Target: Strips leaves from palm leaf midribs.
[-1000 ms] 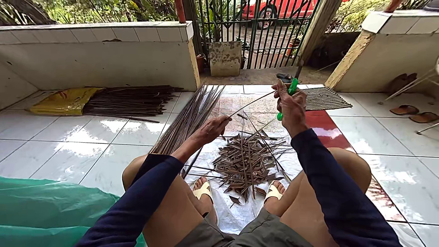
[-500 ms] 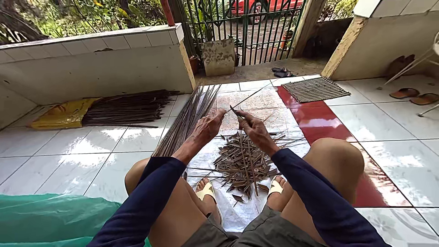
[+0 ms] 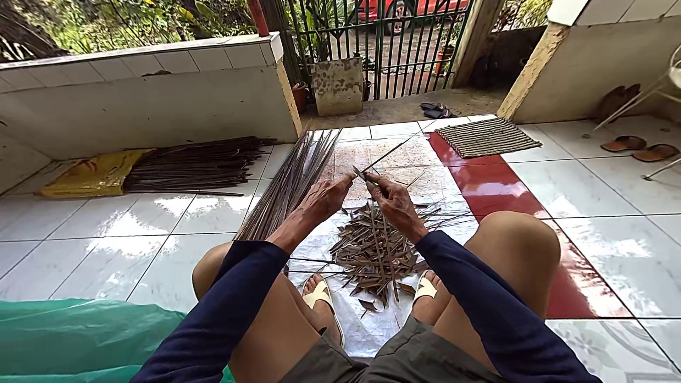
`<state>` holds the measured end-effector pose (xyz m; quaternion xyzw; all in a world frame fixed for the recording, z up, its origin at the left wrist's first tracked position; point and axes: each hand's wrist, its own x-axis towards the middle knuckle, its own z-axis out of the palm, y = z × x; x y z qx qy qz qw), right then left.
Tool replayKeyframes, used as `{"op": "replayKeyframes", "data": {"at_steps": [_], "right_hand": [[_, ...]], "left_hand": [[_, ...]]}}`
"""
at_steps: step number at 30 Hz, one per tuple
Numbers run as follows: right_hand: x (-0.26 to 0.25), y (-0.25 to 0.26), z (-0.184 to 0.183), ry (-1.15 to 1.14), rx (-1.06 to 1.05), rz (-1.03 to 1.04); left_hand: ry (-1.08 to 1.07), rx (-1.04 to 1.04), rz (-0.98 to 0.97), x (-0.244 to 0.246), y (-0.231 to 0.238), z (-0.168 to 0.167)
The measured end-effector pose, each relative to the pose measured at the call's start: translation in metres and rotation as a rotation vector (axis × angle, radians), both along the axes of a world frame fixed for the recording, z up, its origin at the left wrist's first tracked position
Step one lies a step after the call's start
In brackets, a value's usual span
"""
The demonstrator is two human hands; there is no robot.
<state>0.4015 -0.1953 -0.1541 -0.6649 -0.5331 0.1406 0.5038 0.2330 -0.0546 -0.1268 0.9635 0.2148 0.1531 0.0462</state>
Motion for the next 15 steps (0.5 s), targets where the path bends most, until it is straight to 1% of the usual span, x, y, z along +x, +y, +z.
{"op": "replayKeyframes", "data": {"at_steps": [5, 15], "right_hand": [[-0.0034, 0.0008, -0.0023, -0.010, -0.040, -0.073], [-0.0003, 0.0037, -0.0062, -0.006, -0.037, -0.149]], "left_hand": [[0.044, 0.012, 0.052, 0.0007, -0.0036, 0.0016], [0.063, 0.010, 0.015, 0.0025, -0.0022, -0.0012]]}}
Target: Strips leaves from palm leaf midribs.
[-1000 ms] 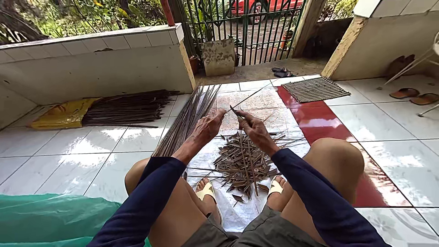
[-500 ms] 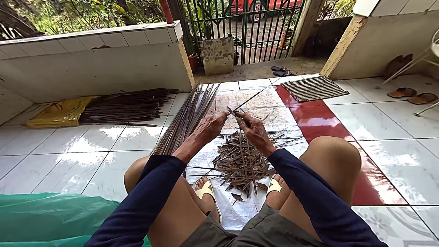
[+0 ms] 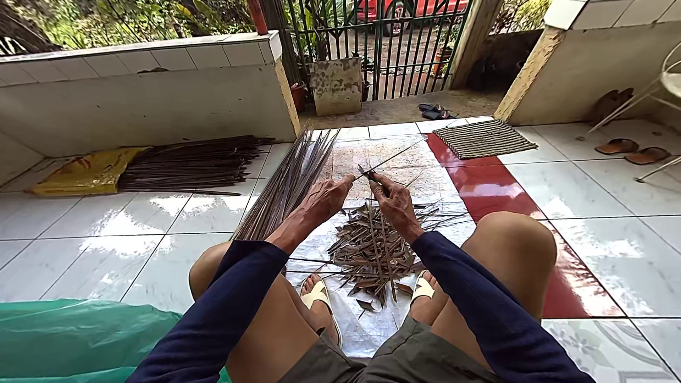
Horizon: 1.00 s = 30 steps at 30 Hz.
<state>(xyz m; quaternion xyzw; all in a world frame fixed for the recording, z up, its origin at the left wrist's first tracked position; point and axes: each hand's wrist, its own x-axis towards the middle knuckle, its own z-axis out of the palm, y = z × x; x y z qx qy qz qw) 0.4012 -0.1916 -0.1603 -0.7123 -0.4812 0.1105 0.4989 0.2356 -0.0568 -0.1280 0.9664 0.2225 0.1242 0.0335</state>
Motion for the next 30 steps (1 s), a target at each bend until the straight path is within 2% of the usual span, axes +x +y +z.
{"op": "replayKeyframes", "data": {"at_steps": [20, 30], "right_hand": [[-0.001, 0.001, -0.006, -0.171, -0.001, -0.113], [0.054, 0.014, -0.015, 0.035, 0.061, -0.169]], "left_hand": [[0.024, -0.070, -0.047, -0.005, -0.001, 0.009], [0.028, -0.064, -0.059, -0.018, -0.001, 0.015]]}}
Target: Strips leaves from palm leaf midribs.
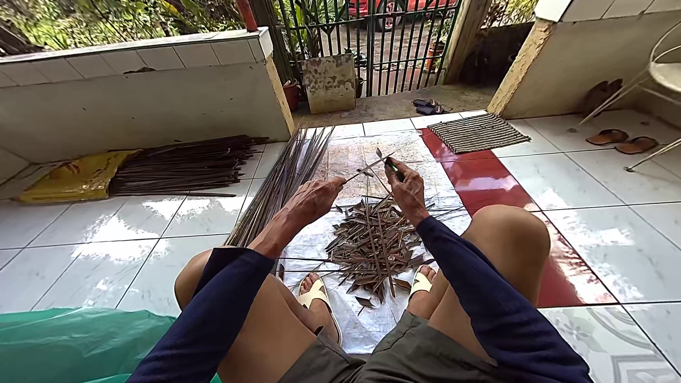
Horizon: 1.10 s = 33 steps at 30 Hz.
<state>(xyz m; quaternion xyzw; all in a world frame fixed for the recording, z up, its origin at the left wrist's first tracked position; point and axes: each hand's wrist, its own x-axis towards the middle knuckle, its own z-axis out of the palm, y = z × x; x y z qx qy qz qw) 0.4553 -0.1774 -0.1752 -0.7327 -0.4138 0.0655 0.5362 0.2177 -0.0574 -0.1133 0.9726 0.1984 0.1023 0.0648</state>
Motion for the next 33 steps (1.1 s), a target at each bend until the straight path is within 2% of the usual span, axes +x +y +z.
{"op": "replayKeyframes", "data": {"at_steps": [6, 10, 14, 17, 20, 26, 33], "right_hand": [[0.042, -0.003, -0.004, 0.067, 0.049, -0.161], [0.001, -0.029, 0.007, 0.037, 0.102, 0.031], [-0.033, -0.020, -0.001, 0.008, 0.097, 0.243], [-0.047, -0.017, -0.001, -0.016, 0.091, 0.305], [-0.048, -0.017, 0.001, -0.009, 0.058, 0.332], [-0.044, -0.011, -0.002, -0.043, 0.054, 0.273], [-0.028, -0.008, 0.002, 0.040, 0.102, 0.230]], "left_hand": [[0.030, -0.027, 0.040, -0.014, -0.003, 0.008], [-0.034, -0.138, 0.031, -0.018, 0.002, 0.011], [-0.090, -0.302, -0.010, -0.014, 0.015, 0.003], [-0.089, -0.495, -0.024, -0.011, 0.010, 0.007], [-0.088, -0.603, -0.001, -0.013, -0.003, 0.016], [-0.072, -0.636, -0.029, -0.012, 0.001, 0.012], [-0.065, -0.642, -0.051, -0.011, -0.001, 0.013]]}}
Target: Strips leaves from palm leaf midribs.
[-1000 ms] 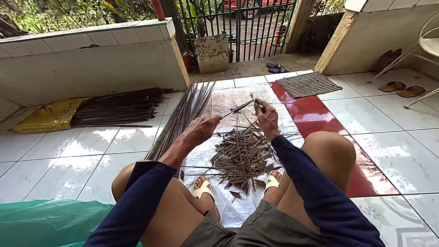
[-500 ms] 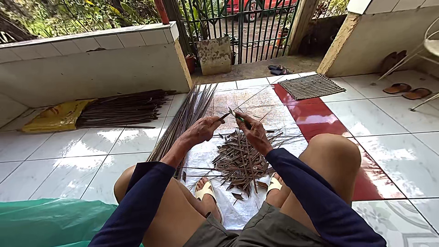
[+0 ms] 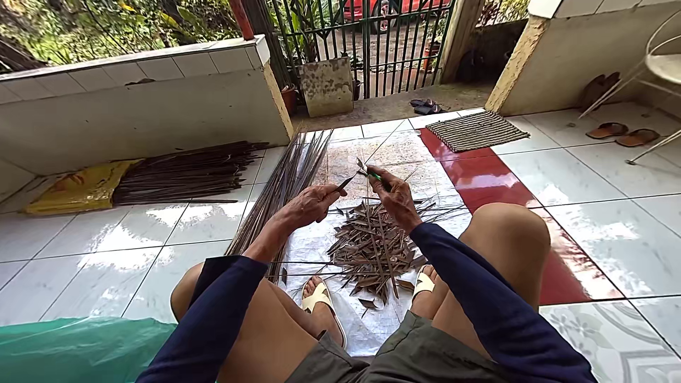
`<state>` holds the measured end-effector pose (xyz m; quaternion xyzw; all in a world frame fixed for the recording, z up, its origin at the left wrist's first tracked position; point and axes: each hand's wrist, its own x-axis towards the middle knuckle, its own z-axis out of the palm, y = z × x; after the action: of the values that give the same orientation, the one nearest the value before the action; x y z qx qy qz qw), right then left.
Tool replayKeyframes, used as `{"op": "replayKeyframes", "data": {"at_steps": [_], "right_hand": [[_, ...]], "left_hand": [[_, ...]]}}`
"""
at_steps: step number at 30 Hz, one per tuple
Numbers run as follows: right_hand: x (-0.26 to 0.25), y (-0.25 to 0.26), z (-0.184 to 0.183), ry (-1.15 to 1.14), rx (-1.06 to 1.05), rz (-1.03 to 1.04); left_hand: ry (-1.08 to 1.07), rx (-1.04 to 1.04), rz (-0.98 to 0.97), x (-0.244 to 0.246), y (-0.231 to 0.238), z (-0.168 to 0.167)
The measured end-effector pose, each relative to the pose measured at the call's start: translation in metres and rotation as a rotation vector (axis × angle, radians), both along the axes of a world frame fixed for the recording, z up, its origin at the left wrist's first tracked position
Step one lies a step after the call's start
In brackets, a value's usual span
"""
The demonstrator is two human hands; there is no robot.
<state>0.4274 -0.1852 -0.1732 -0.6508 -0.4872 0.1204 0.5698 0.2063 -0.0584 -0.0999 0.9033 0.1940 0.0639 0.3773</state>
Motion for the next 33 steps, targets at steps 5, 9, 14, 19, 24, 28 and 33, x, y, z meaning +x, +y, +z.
{"op": "replayKeyframes", "data": {"at_steps": [5, 9, 14, 19, 24, 28, 33], "right_hand": [[0.018, 0.006, 0.004, 0.049, 0.050, -0.043], [0.038, 0.012, 0.002, 0.072, 0.066, -0.099], [0.067, 0.012, -0.003, 0.194, 0.092, -0.211], [0.054, -0.008, 0.010, 0.145, 0.083, -0.223], [-0.009, -0.024, 0.009, 0.034, -0.104, 0.058], [-0.026, -0.013, 0.008, -0.033, -0.139, 0.079], [-0.030, -0.011, 0.009, -0.087, -0.146, 0.053]], "left_hand": [[0.015, -0.024, -0.004, -0.001, -0.002, 0.002], [0.023, -0.037, -0.024, -0.001, -0.003, 0.001], [0.039, -0.025, -0.003, -0.005, -0.004, 0.000], [0.050, 0.444, 0.056, -0.007, 0.002, -0.008], [0.104, 0.642, 0.131, -0.003, 0.002, -0.014], [0.123, 0.707, 0.127, 0.000, 0.000, -0.016], [0.145, 0.735, 0.122, 0.001, -0.002, -0.018]]}}
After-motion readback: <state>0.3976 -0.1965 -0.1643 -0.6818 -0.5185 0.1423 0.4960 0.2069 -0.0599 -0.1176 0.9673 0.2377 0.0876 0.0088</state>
